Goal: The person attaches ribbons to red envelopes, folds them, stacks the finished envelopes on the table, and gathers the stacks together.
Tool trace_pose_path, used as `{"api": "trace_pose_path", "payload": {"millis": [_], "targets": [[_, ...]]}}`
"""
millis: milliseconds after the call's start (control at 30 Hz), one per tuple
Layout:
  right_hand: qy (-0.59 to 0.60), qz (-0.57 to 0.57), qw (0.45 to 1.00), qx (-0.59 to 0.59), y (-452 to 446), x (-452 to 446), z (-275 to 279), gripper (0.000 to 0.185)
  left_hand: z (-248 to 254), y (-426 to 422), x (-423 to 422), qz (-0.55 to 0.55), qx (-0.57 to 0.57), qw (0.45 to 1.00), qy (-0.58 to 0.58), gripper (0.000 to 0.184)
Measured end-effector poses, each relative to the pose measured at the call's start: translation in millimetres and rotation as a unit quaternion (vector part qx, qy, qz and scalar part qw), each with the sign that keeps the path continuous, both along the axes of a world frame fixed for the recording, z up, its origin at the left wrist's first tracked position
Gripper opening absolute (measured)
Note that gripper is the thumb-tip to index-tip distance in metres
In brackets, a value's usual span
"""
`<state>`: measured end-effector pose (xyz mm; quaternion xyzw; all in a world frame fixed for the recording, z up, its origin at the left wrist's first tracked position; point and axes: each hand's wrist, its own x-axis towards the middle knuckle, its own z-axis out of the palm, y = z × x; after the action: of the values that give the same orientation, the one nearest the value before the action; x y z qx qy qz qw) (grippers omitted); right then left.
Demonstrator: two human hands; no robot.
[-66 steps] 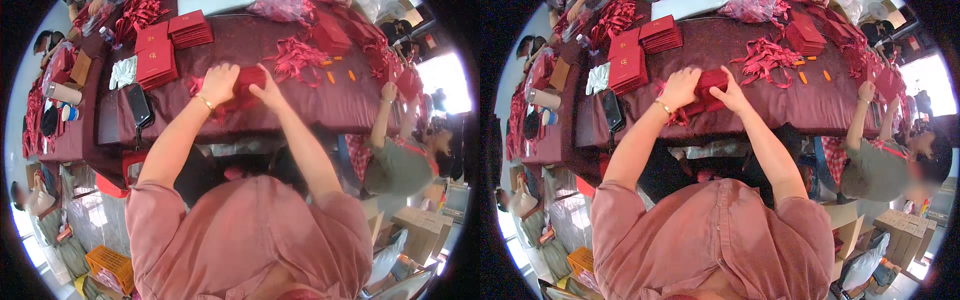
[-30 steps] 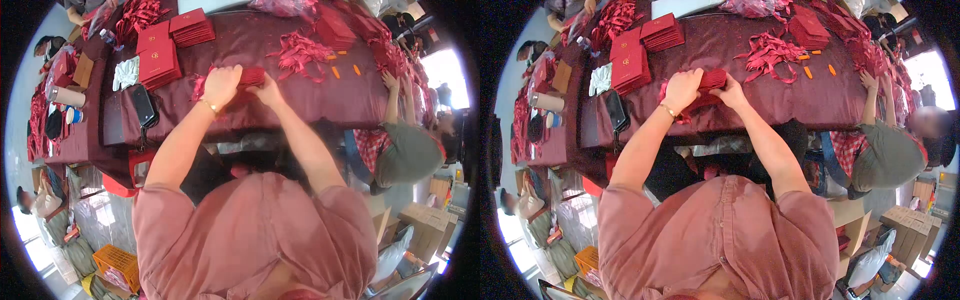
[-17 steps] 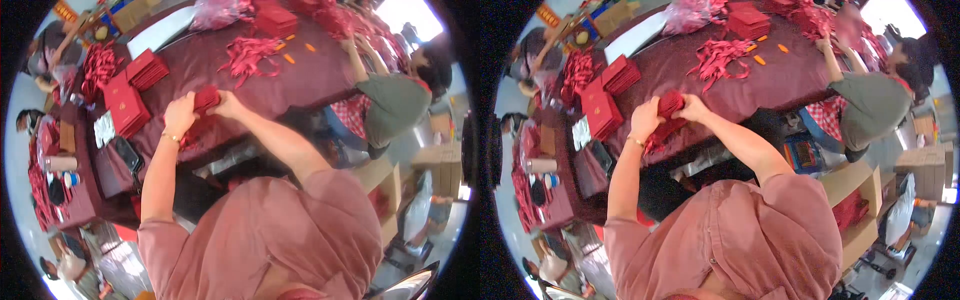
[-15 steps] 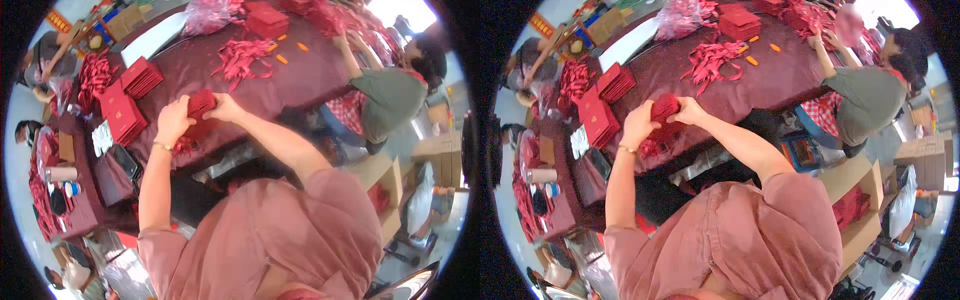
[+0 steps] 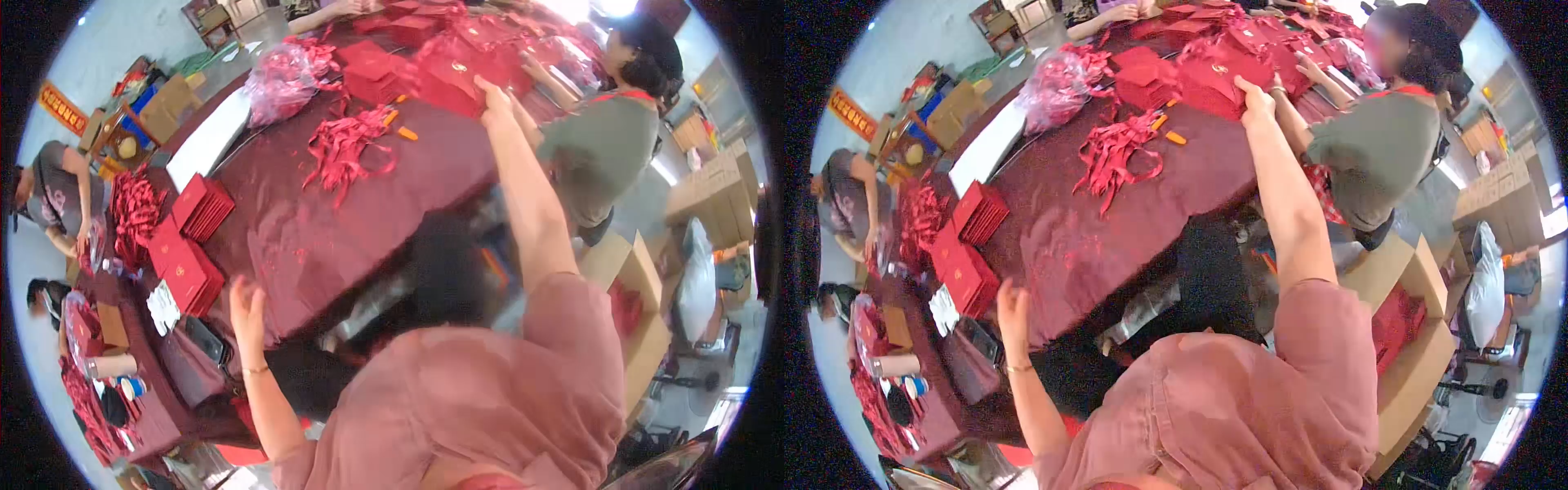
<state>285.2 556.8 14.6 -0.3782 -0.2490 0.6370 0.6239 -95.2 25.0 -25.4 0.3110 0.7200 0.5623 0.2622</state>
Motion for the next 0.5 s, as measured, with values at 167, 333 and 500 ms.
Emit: {"api": "trace_pose_path", "payload": {"millis": [167, 333, 500], "targets": [[-0.198, -0.077, 0.977, -0.027, 2.8, 50.6, 5.8, 0.068, -66.2, -3.3, 22.1, -0.003, -0.031, 0.998, -0.053, 0.044], [-0.537, -0.077, 0.840, 0.010, 7.6, 50.6, 53.7, 0.067, -72.4, 42.4, 52.4, 0.007, -0.075, 0.996, 0.053, 0.045], [-0.777, -0.068, 0.624, 0.046, 24.5, 42.0, 87.8, 0.065, -67.8, 90.8, 93.8, -0.038, -0.087, 0.918, 0.385, 0.046]]}}
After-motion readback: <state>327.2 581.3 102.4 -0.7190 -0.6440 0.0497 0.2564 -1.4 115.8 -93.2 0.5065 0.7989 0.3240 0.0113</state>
